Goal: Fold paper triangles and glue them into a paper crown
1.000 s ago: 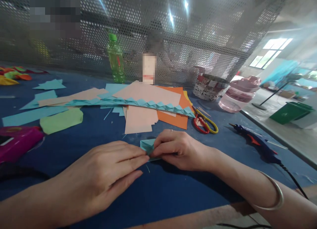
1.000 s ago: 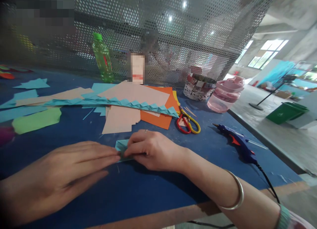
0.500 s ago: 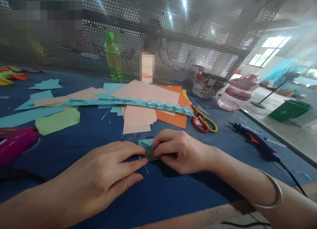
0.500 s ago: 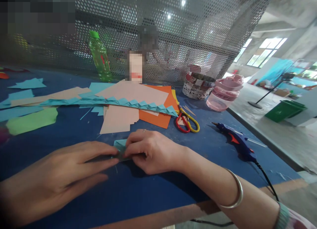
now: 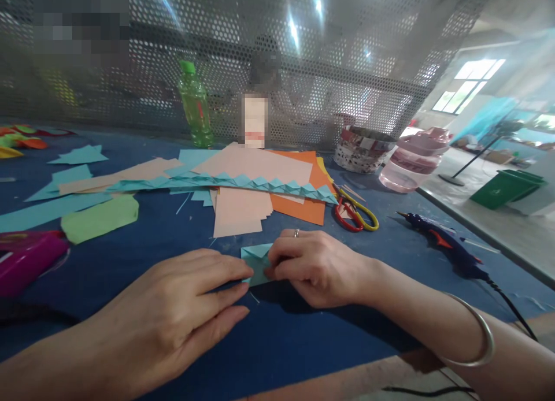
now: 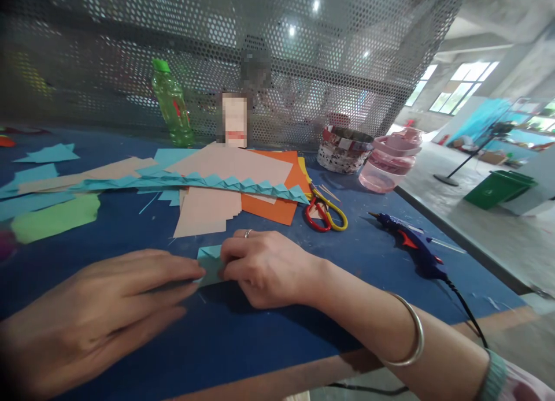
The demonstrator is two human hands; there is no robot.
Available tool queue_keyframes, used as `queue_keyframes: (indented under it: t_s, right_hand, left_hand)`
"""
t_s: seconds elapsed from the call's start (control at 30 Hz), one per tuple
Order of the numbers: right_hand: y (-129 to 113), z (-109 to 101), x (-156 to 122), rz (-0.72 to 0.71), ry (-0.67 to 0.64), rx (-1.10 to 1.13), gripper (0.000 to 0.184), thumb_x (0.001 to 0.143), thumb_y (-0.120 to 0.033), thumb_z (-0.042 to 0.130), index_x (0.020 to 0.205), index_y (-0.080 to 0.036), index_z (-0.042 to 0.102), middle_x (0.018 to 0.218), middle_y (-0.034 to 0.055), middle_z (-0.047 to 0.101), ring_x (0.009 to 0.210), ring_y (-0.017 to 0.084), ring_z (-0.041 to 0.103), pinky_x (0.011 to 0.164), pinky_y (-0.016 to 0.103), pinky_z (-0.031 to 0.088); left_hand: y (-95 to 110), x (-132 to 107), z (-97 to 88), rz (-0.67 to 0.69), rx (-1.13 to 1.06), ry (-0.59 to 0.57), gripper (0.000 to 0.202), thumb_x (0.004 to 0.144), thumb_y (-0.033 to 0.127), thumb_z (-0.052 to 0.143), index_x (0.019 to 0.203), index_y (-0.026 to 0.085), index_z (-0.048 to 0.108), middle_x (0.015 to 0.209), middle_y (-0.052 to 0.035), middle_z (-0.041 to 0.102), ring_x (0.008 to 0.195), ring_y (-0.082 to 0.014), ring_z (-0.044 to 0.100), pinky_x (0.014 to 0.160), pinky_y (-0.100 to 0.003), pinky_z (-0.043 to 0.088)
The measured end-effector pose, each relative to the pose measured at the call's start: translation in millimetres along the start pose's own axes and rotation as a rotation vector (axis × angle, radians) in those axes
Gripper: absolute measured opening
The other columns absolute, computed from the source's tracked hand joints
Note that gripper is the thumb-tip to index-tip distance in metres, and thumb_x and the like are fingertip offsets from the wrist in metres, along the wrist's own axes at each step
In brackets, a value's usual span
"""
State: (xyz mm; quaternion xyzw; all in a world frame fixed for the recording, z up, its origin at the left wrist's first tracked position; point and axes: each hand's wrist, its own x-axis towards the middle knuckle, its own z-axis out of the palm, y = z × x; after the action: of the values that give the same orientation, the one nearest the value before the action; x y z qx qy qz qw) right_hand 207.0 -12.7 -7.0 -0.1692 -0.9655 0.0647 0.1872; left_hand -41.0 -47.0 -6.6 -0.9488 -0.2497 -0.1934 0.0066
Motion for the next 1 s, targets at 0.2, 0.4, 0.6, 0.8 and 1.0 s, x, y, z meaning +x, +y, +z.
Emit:
queue_keyframes:
  t_s: [0.2,0.4,0.6,0.8,1.0]
  right_hand:
    - [-2.5,4.3,0.4,-0.034,-0.006,0.008,0.031,0.08,-0.004,0.047,0.096,-0.017,0.07,0.097,0.0051,0.068,0.086,0.017,0.059,0.074,0.029,0.049]
    - [-2.1,3.2,1.4,-0.046,0.007,-0.091,0.028,0.083,-0.007,0.045,0.085,-0.017,0.071,0.086,0.0059,0.067,0.08,0.017,0.056,0.066,0.029,0.047]
    - [-1.6,1.2,1.0,-0.028,0.007,-0.109,0.025,0.079,-0.006,0.047,0.079,-0.018,0.07,0.082,0.0051,0.065,0.079,0.017,0.055,0.067,0.029,0.047]
    - [5.6,3.6,1.1,-0.033,0.078,-0.069,0.031,0.077,0.0,0.047,0.091,-0.017,0.069,0.098,0.0065,0.066,0.09,0.018,0.055,0.079,0.031,0.049]
    - [9.2,5.3,2.8,0.052,-0.02,-0.03,0.05,0.074,0.006,0.045,0.116,-0.018,0.06,0.12,0.0092,0.057,0.107,0.02,0.05,0.091,0.035,0.047]
  left_hand:
    - [-0.9,-1.9,2.6,-0.005,-0.008,-0.023,0.025,0.091,0.025,0.055,0.111,0.025,0.07,0.112,-0.0026,0.069,0.099,-0.0185,0.065,0.083,-0.028,0.053]
    - [-0.3,1.5,3.3,-0.005,-0.027,0.003,0.024,0.092,0.022,0.053,0.107,0.023,0.071,0.106,-0.0043,0.07,0.095,-0.0183,0.065,0.08,-0.028,0.054]
    - [0.3,0.7,1.4,0.0,-0.013,0.02,0.022,0.091,0.022,0.055,0.105,0.023,0.072,0.107,-0.0039,0.07,0.096,-0.018,0.065,0.081,-0.027,0.054]
    - [-0.7,1.6,3.7,-0.01,-0.013,0.017,0.023,0.091,0.024,0.055,0.107,0.026,0.072,0.109,-0.0037,0.07,0.098,-0.0188,0.066,0.082,-0.027,0.055]
    - [1.2,4.6,2.4,-0.023,-0.047,0.02,0.023,0.092,0.021,0.053,0.105,0.024,0.072,0.107,-0.0033,0.071,0.095,-0.0176,0.066,0.08,-0.026,0.054]
